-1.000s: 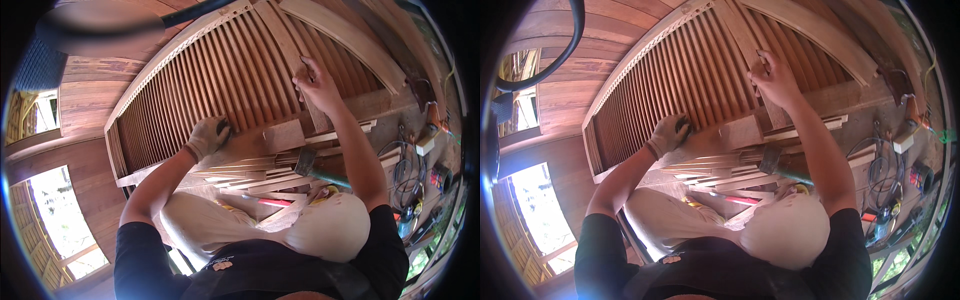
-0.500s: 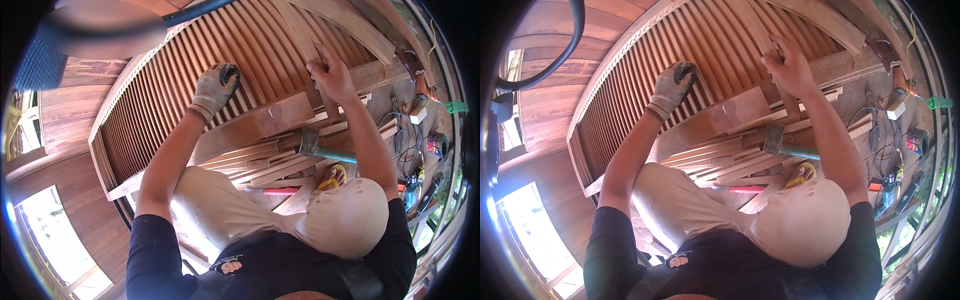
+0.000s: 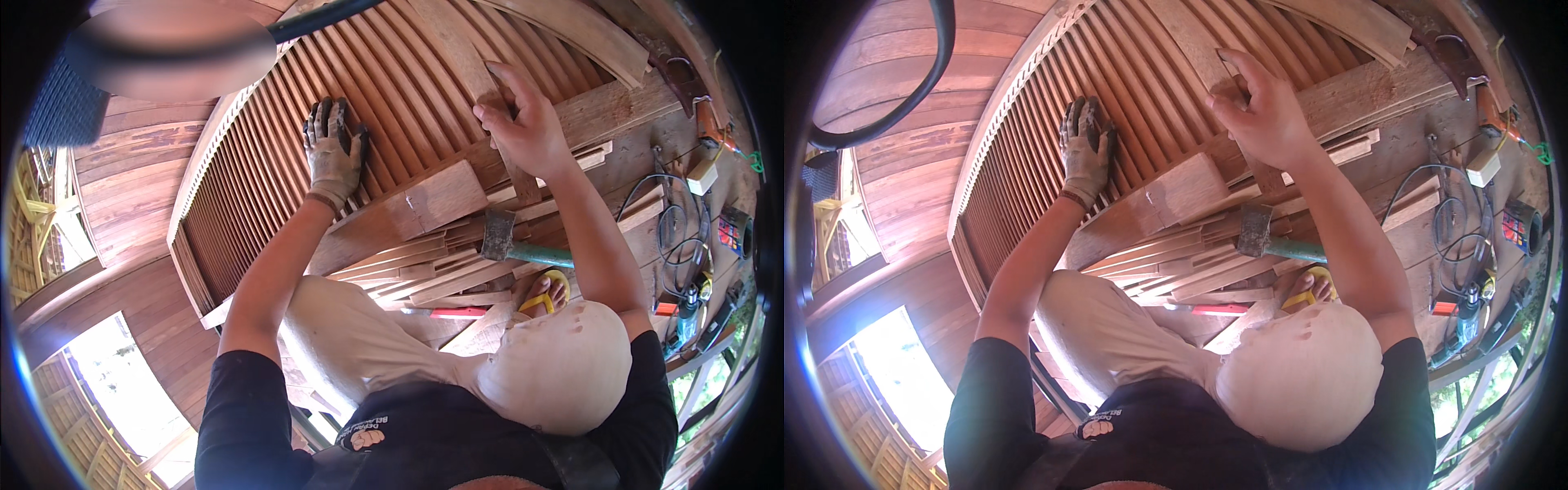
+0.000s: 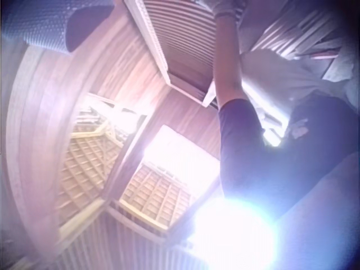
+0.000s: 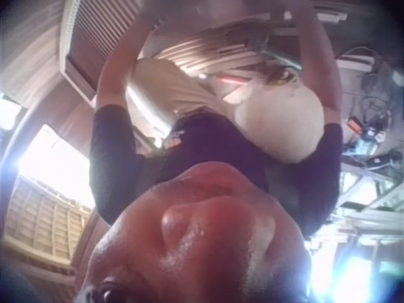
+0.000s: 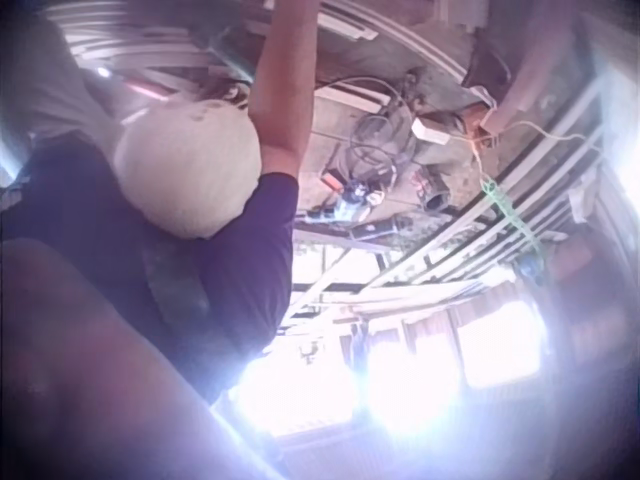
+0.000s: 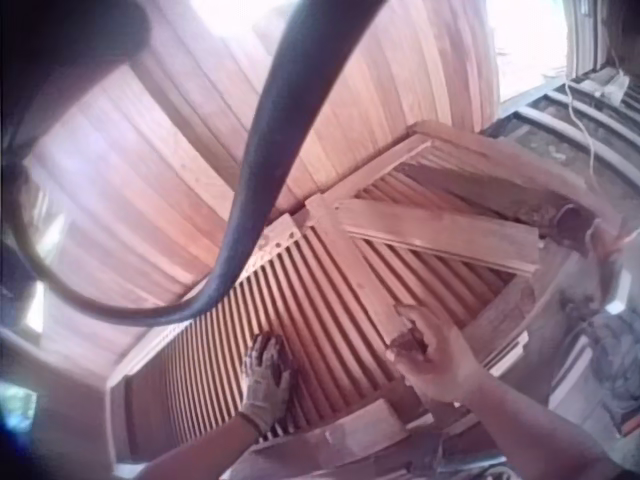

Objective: The person installs wooden slats into a curved ceiling structure. They use a power drill to secure pieces, apply glue from a bottle, and tap slats into place with a hammer. The person also uses a hand saw to trim a slat and fits it into the assembly.

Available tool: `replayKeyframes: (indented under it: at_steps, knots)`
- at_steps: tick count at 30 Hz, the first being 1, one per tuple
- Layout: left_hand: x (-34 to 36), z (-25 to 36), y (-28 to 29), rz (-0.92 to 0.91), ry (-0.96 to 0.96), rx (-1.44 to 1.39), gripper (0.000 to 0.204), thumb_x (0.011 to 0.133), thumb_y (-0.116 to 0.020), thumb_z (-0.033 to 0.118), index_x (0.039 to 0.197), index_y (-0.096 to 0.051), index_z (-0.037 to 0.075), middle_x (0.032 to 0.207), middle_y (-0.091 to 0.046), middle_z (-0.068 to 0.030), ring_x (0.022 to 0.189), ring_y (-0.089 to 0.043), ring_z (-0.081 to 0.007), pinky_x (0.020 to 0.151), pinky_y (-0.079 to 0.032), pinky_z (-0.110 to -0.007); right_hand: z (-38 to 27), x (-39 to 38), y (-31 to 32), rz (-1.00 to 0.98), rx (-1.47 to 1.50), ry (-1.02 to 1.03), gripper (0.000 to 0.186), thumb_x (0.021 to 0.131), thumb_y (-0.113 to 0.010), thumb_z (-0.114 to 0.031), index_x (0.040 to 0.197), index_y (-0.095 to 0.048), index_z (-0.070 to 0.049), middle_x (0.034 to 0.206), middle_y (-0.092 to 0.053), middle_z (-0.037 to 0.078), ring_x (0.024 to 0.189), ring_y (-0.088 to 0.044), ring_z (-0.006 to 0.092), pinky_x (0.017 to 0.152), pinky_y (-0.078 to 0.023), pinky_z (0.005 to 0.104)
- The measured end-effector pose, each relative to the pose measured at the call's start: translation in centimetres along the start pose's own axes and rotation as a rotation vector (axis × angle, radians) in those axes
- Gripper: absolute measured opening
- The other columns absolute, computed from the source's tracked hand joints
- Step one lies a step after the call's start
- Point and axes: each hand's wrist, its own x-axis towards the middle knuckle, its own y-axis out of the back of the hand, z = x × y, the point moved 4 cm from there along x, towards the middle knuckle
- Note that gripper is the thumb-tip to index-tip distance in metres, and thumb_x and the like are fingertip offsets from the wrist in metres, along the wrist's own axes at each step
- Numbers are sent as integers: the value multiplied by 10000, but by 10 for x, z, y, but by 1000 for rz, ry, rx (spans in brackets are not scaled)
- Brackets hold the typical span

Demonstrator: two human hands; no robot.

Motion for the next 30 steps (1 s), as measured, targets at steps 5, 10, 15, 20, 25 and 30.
replayKeyframes:
  at_steps: [5,10,15,20,25,30]
  knots:
    - [0,4,2,8,-10,27,664,991,-608,349,1556,-390,78,1610,-346,-207,1523,-266,-377,1277,-142,-505,5,0,-1,-11,-9,13,578,976,-662,-94,1503,-440,-12,832,-656,57,644,-595,92,585,-501,279]
    - [0,2,6,28,-3,-3,665,985,-608,366,1547,-404,75,1595,-367,-209,1507,-288,-389,1271,-166,-508,2,5,-5,-31,-77,7,581,937,-615,-126,1481,-450,-8,778,-691,127,647,-702,202,652,-545,355]
    - [26,-7,20,-73,116,-105,634,979,-644,373,1523,-442,117,1548,-422,-199,1466,-349,-379,1257,-244,-508,-3,14,-9,-90,-76,-66,541,977,-578,-95,1496,-451,-11,777,-633,80,652,-654,150,628,-539,321]
    - [125,-32,53,-70,471,27,941,950,-644,555,1635,-168,120,1674,-181,-248,1552,-174,-424,1275,-221,-522,-7,39,-26,-254,-281,-10,524,1010,-525,-80,1520,-424,-14,798,-641,88,645,-652,140,597,-555,323]
    - [213,-145,29,-94,16,446,1054,840,-754,562,1595,-271,7,1606,-359,-263,1501,-336,-400,1224,-320,-419,-19,54,-62,-302,-424,24,526,1020,-502,-81,1533,-405,-18,805,-678,139,628,-662,170,589,-573,329]
    - [224,-140,25,-203,99,434,964,863,-793,406,1578,-298,-11,1554,-444,-263,1427,-457,-384,1164,-388,-378,-23,56,-61,-312,-342,-25,530,1017,-498,-78,1532,-397,-6,837,-709,179,641,-682,210,611,-591,348]
